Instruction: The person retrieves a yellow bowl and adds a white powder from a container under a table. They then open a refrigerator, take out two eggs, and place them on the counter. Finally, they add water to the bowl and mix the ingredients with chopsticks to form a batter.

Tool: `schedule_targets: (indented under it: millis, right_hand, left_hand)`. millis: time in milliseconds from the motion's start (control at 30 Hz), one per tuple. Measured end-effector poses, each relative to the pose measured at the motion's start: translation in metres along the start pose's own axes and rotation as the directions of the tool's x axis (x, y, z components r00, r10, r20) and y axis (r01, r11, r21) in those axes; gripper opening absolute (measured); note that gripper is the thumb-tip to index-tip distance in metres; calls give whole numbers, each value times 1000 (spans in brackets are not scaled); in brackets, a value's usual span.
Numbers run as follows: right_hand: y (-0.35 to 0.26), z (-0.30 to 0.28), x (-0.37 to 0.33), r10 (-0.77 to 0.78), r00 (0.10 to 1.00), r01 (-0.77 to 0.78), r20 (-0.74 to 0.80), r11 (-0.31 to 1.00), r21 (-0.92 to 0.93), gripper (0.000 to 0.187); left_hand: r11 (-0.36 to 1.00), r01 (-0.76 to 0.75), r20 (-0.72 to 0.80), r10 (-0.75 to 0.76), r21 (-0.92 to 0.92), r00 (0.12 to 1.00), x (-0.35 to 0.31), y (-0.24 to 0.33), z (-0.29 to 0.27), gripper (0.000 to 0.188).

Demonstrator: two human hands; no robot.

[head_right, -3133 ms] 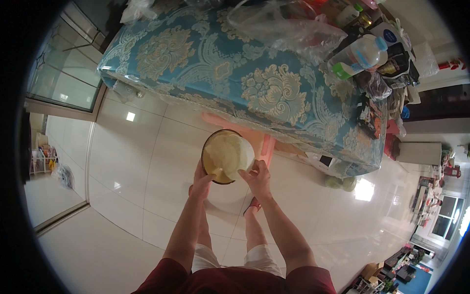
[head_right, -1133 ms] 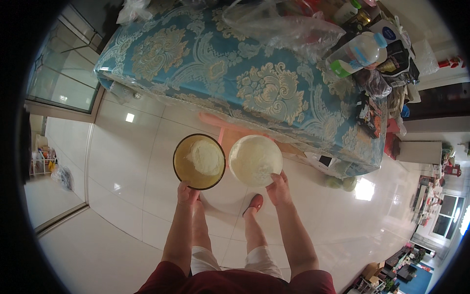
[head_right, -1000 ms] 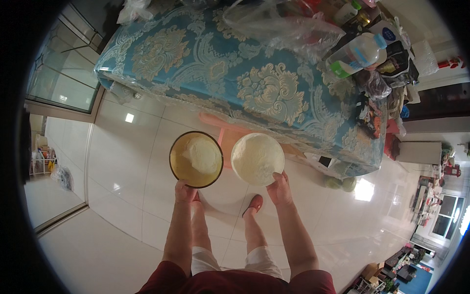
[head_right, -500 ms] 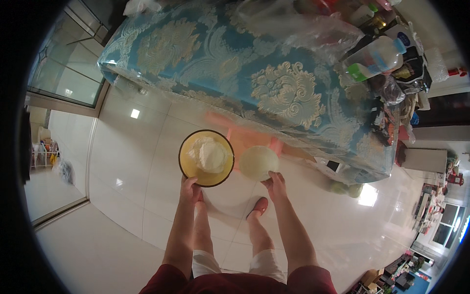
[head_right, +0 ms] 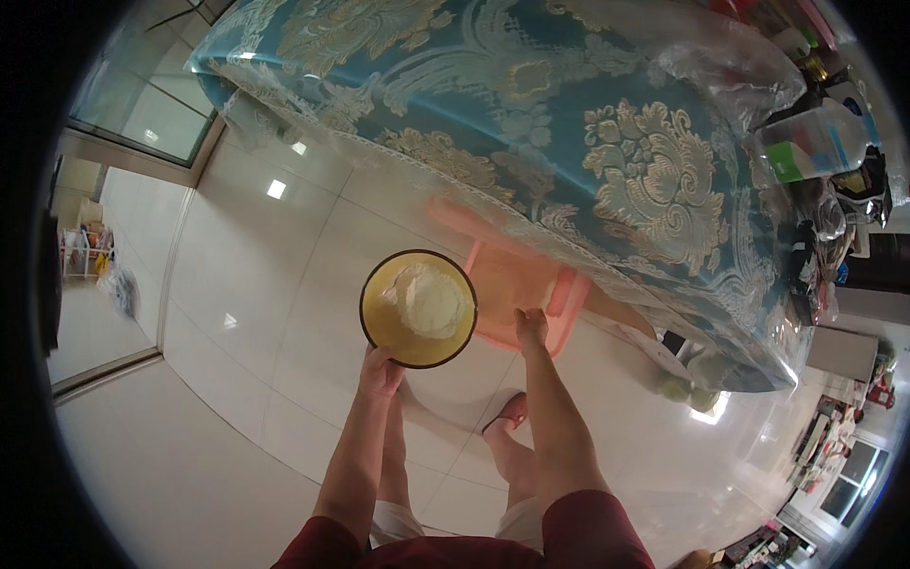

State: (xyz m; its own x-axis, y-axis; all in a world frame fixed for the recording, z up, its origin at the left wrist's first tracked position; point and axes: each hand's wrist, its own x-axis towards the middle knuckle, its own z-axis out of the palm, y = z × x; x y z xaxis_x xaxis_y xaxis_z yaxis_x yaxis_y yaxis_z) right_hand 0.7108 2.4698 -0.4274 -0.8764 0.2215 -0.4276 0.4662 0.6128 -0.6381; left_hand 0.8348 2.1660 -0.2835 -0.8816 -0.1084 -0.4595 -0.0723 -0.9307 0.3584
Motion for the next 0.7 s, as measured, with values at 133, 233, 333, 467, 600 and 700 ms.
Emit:
schedule_targets:
  millis: [133,233,333,467,600,700]
  right_hand:
    - [-92,-4,2,-469,871,438,-144,876,-203,27]
    - [-145,-16,19,-696,704,611,-139,694,-380,32]
    - [-180,-15,43,-725,686,574,-63,592,-565,40]
    - [-210,-8,78,-590,805,427,55,514,-744,44]
    - [-237,-2,114,-559,816,437,150,425,-793,45]
    - [-249,0,132,-552,812,447,188,381,-810,46]
  left_hand:
    - [998,1,9,0,-68,1000,-2,-6,-37,46]
    - [1000,-23,-25,22,-12,999,-1,-8,-31,46]
    - [998,-55,-76,56,7,996,-2,-16,-31,49]
    - [998,-51,-97,47,-39,994,2,-24,-41,56]
    - [996,-64,-46,61,-60,997,22,-31,-57,55]
    - [996,-81,-60,78,-40,995,31,-33,-59,51]
